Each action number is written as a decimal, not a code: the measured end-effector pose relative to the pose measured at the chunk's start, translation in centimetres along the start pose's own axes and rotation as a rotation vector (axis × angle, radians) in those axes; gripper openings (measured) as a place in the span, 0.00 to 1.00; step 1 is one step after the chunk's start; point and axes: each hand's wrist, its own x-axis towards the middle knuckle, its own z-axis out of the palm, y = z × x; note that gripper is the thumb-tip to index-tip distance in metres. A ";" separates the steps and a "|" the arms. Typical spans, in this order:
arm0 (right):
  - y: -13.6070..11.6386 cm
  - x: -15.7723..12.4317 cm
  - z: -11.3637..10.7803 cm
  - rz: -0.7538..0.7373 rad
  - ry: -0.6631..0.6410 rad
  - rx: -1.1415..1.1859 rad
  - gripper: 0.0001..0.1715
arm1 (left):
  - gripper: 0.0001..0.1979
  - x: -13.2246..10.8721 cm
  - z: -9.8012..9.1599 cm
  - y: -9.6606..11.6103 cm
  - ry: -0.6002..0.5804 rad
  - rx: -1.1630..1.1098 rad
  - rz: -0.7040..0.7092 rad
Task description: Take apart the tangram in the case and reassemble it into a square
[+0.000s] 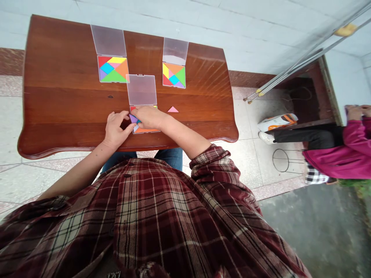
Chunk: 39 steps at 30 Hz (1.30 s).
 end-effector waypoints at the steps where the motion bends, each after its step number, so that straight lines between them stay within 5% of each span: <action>1: -0.2 0.0 -0.1 0.002 0.006 -0.003 0.16 | 0.18 0.0 0.0 0.0 0.007 -0.016 -0.008; 9: -1.4 0.3 -0.7 0.015 0.010 -0.065 0.20 | 0.18 0.1 0.1 -0.3 0.033 -0.108 -0.063; 18: 1.9 -0.4 0.7 0.006 -0.017 -0.075 0.23 | 0.13 0.0 0.5 -1.1 0.205 -0.177 -0.149; 24: 1.7 -0.1 1.1 -0.044 -0.025 -0.042 0.22 | 0.12 0.1 0.5 -1.1 0.233 -0.161 -0.173; 34: 2.6 -1.4 0.1 0.139 0.119 0.003 0.25 | 0.11 0.2 0.7 -1.5 0.279 -0.226 -0.131; 39: 1.9 -1.5 0.9 0.188 0.051 0.033 0.18 | 0.11 0.1 0.8 -1.6 0.274 -0.260 -0.108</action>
